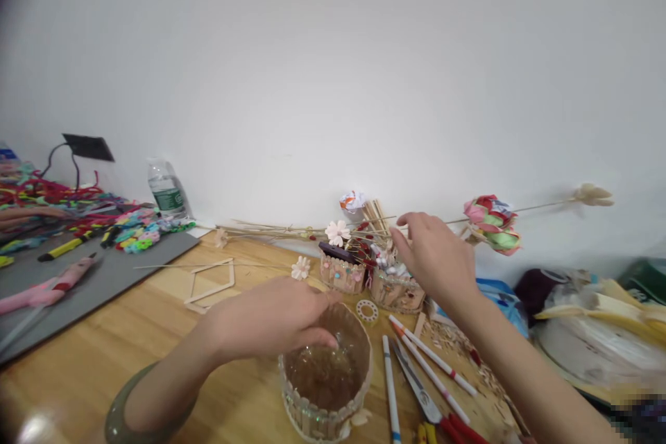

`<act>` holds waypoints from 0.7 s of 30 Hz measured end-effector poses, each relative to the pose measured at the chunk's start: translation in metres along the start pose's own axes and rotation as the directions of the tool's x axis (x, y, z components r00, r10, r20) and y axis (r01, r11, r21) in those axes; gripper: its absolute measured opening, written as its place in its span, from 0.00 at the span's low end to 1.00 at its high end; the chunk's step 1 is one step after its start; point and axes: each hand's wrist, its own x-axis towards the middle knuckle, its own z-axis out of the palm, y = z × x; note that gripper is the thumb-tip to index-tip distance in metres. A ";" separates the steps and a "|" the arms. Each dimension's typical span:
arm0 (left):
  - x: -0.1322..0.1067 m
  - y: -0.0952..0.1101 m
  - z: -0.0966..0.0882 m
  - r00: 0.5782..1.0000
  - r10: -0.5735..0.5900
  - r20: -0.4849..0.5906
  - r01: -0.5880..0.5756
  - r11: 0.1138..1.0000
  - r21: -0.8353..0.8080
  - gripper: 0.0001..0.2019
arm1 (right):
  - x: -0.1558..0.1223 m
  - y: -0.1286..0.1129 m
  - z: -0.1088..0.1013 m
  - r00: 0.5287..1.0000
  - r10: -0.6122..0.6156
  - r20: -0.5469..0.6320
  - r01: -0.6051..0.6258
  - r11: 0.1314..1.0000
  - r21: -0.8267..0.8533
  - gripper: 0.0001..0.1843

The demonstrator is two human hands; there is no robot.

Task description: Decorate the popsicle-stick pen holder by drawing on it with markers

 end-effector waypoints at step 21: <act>0.005 0.003 0.000 1.000 -0.014 -0.019 0.016 0.997 0.076 0.18 | 0.032 0.010 0.009 0.824 -0.551 0.129 0.560 0.761 -0.328 0.12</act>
